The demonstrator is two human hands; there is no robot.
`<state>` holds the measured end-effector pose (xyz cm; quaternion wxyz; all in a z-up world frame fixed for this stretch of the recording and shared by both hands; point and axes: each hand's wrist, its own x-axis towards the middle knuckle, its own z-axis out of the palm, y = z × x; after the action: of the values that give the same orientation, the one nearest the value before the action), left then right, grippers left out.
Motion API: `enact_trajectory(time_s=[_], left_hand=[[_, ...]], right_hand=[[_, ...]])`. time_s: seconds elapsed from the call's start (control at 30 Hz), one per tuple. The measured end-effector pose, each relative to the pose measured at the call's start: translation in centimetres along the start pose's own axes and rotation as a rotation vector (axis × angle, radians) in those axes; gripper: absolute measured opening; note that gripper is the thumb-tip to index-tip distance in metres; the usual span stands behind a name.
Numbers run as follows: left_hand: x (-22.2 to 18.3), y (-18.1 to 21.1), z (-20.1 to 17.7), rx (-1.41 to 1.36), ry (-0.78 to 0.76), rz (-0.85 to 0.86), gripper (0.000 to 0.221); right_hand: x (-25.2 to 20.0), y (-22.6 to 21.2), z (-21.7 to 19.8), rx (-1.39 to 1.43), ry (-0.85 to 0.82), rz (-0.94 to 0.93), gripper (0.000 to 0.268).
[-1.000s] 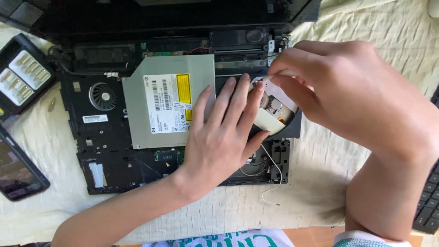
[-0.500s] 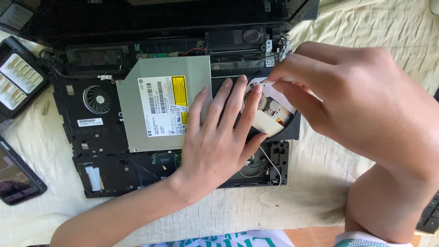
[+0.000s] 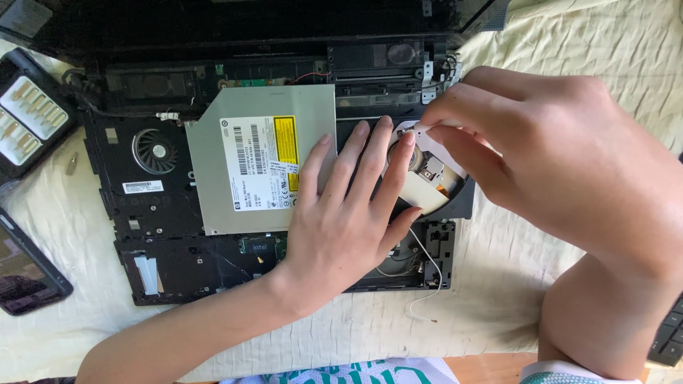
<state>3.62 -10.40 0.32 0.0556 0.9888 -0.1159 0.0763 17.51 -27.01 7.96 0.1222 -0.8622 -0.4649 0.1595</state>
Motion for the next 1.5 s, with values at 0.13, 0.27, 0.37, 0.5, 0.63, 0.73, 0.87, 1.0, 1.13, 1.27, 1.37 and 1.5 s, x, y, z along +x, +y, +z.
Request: enact_trajectory(time_s=[0.13, 0.27, 0.37, 0.5, 0.63, 0.73, 0.87, 1.0, 1.13, 1.27, 1.37, 1.5], left_hand=[[0.0, 0.1, 0.1, 0.003, -0.001, -0.004, 0.062], [-0.1, 0.1, 0.2, 0.004, -0.022, -0.008, 0.065], [-0.1, 0.2, 0.3, 0.0, -0.019, -0.011, 0.066], [-0.2, 0.2, 0.2, 0.005, -0.029, -0.011, 0.066], [-0.2, 0.2, 0.2, 0.014, -0.053, -0.009, 0.067], [-0.1, 0.2, 0.1, 0.014, -0.044, -0.011, 0.065], [-0.2, 0.3, 0.1, 0.023, -0.056, -0.012, 0.066], [-0.1, 0.3, 0.1, 0.032, -0.05, -0.01, 0.063], [-0.1, 0.3, 0.2, 0.016, -0.059, -0.005, 0.063], [-0.2, 0.2, 0.2, 0.026, -0.057, 0.002, 0.063], [-0.1, 0.2, 0.1, 0.018, -0.032, -0.001, 0.061], [-0.1, 0.1, -0.1, 0.019, -0.041, 0.003, 0.061]], right_hand=[[-0.1, -0.2, 0.0, -0.033, 0.003, -0.003, 0.007], [-0.3, -0.3, 0.1, -0.043, 0.004, -0.007, 0.007], [-0.3, -0.2, 0.2, -0.07, 0.002, -0.037, 0.006], [-0.7, -0.1, 0.4, -0.108, 0.027, -0.079, 0.018], [-0.7, -0.5, 0.4, -0.122, 0.072, -0.081, 0.028], [-0.8, -0.8, 0.3, -0.166, 0.071, -0.068, 0.04], [-0.9, -1.4, 0.4, -0.239, 0.094, -0.088, 0.044], [-1.0, -1.6, 0.5, -0.303, 0.082, -0.086, 0.04], [-0.7, -1.7, 0.7, -0.312, 0.074, -0.007, 0.011], [-0.6, -1.1, 1.3, -0.278, 0.094, 0.034, 0.024], [-0.5, -1.1, 1.0, -0.195, 0.098, 0.012, 0.02], [-0.3, -1.0, 0.9, -0.187, 0.108, -0.006, 0.019]])
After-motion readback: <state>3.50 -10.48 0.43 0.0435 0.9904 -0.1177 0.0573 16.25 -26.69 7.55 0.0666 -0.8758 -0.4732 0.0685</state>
